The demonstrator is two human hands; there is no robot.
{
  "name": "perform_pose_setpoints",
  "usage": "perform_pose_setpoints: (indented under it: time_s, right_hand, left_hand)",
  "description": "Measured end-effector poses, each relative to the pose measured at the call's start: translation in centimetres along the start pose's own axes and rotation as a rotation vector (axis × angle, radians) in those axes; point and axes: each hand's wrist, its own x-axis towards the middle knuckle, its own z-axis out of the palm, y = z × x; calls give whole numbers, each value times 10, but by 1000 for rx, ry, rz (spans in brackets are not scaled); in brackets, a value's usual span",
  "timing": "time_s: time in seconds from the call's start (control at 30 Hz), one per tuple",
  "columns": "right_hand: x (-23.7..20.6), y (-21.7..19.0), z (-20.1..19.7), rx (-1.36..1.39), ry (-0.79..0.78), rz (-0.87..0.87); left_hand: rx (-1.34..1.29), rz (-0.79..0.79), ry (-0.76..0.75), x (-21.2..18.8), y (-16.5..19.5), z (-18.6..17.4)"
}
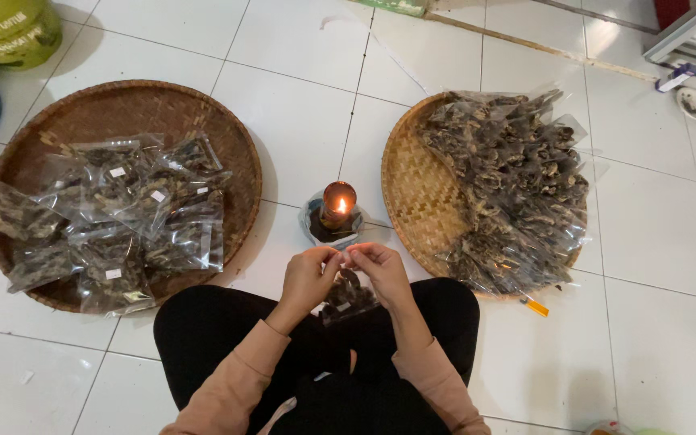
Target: The person sits on the floor and places dried sea cucumber pieces into small clear plastic bags, holding each bag opening over a small oil-lamp flame to heat-seal it closed. Sealed bags are placed into a bamboo tray alongside other finished bags, and the person repeats the process with the next bag.
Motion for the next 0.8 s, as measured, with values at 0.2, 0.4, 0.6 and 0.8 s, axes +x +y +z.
perform_pose_setpoints:
  time_s: [0.2, 0.4, 0.6, 0.8]
  right_hand:
    - [22, 4, 8, -15, 88, 33]
    - [33, -1, 22, 11, 56, -40]
    - [50, 1, 36, 39, 239, 15]
    - [61, -8, 46, -64, 338, -32]
  left_hand:
    - [-76, -68, 26, 15, -35, 17]
    - [-100, -164, 21, 28, -47, 19]
    - [-148, -203, 29, 45, -49, 19]
    - [-11, -158, 45, 55, -40, 13]
